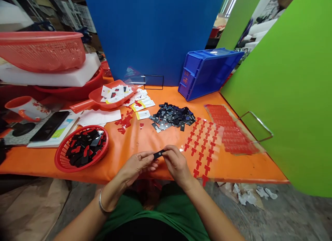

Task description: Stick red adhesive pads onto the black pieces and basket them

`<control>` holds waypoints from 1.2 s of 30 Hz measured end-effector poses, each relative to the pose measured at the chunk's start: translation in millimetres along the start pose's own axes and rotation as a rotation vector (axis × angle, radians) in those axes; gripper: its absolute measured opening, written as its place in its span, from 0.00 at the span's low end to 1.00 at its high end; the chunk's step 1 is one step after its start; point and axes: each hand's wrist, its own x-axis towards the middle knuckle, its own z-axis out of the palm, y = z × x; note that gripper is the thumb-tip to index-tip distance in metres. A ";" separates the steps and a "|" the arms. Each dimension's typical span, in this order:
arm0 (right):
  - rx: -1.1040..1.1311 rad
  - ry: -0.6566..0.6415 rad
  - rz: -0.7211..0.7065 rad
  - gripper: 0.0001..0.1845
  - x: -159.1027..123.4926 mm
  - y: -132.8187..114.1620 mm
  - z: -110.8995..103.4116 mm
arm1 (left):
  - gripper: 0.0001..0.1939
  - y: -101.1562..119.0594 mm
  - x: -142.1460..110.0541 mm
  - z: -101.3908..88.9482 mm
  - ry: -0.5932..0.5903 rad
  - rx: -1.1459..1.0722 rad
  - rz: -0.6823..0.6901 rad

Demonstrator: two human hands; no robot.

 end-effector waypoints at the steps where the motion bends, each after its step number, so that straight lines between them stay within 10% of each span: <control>1: 0.032 0.019 0.031 0.09 -5.2 -3.0 1.6 | 0.24 -1.4 1.5 3.7 0.003 0.005 -0.002; 9: 0.520 0.066 0.668 0.13 -9.8 -6.6 -1.1 | 0.15 -11.9 11.5 8.2 0.140 0.364 0.212; 20: 1.195 0.153 1.002 0.16 -18.7 -18.4 5.3 | 0.22 2.9 -12.3 14.8 -0.046 0.355 0.129; 36: 1.726 -0.339 1.205 0.06 -40.1 -58.9 24.7 | 0.13 8.1 -57.3 -11.8 -0.114 0.811 0.277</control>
